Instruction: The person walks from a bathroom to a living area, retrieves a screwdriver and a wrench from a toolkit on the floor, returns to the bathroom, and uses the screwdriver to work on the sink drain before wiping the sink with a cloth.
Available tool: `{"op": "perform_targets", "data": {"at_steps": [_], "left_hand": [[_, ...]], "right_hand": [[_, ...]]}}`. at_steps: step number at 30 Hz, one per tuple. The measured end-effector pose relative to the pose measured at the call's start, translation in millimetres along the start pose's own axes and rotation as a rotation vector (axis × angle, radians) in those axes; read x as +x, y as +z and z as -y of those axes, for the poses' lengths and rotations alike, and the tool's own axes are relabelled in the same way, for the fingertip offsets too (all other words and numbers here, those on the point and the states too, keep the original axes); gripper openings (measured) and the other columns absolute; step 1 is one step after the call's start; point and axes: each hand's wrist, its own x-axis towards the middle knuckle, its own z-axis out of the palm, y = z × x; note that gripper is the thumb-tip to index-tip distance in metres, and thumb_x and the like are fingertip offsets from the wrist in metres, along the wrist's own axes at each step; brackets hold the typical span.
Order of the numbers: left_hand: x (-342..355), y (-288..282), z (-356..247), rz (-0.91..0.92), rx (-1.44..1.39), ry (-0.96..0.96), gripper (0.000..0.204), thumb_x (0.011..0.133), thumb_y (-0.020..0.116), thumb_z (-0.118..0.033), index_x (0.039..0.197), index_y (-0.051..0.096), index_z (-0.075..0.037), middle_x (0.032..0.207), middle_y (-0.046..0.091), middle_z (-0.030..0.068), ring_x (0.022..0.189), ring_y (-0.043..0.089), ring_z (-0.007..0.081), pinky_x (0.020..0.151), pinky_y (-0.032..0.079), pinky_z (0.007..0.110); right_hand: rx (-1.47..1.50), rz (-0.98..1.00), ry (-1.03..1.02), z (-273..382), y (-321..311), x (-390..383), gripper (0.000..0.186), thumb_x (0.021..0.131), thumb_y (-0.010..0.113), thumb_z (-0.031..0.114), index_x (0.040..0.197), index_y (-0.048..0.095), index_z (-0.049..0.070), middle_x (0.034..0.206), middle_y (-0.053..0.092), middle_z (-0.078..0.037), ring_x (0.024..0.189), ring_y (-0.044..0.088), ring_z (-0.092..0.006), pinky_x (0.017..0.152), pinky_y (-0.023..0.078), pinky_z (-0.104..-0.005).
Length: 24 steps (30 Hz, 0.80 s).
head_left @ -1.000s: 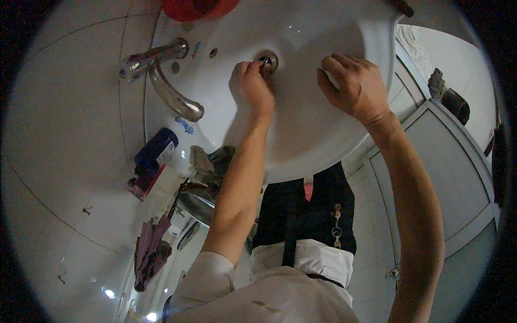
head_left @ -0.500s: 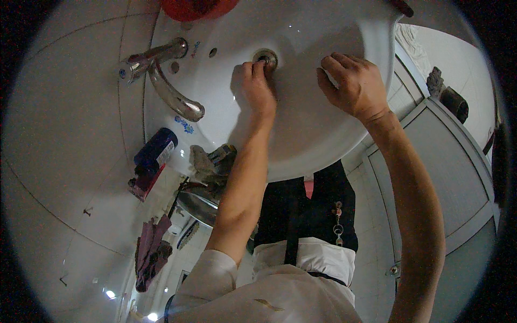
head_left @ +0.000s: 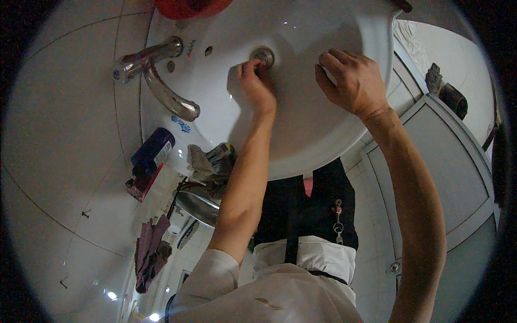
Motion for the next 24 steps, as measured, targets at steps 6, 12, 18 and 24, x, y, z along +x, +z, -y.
{"op": "perform_targets", "data": {"at_steps": [6,12,18,24], "left_hand": [[3.9,-1.8,15.4,0.015,0.143,0.104,0.022,0.080,0.066,0.008,0.099,0.066,-0.003,0.107,0.061,0.0148,0.100,0.062,0.0306,0.085,0.051,0.039],[6.7,0.5,11.3,-0.014,0.258,0.061,0.011,0.087,0.060,-0.003,0.091,0.069,-0.005,0.100,0.060,0.0088,0.092,0.061,0.0214,0.082,0.050,0.033],[-0.2,4.9,8.1,-0.085,-0.066,0.000,0.007,0.093,0.064,-0.009,0.092,0.064,-0.002,0.096,0.058,0.0075,0.090,0.060,0.0183,0.084,0.050,0.033],[3.8,7.0,15.0,-0.005,-0.312,-0.165,0.008,0.094,0.064,-0.011,0.091,0.060,-0.005,0.089,0.057,0.0060,0.084,0.059,0.0162,0.081,0.050,0.032]], "right_hand": [[0.014,-0.017,-0.010,0.6,-0.3,0.8,0.012,0.086,0.067,0.017,0.087,0.058,0.008,0.081,0.064,-0.010,0.076,0.068,-0.0331,0.064,0.055,-0.0460],[0.015,-0.008,0.000,0.3,0.9,0.7,0.012,0.086,0.067,0.018,0.089,0.059,0.008,0.081,0.065,-0.010,0.076,0.068,-0.0334,0.065,0.056,-0.0458],[-0.008,0.007,0.010,0.3,0.0,-0.7,0.012,0.087,0.066,0.019,0.090,0.060,0.009,0.082,0.065,-0.010,0.077,0.068,-0.0334,0.065,0.056,-0.0460],[0.003,0.001,-0.002,0.0,0.4,0.9,0.012,0.087,0.067,0.019,0.090,0.060,0.009,0.082,0.065,-0.010,0.077,0.069,-0.0330,0.065,0.056,-0.0455]]}}
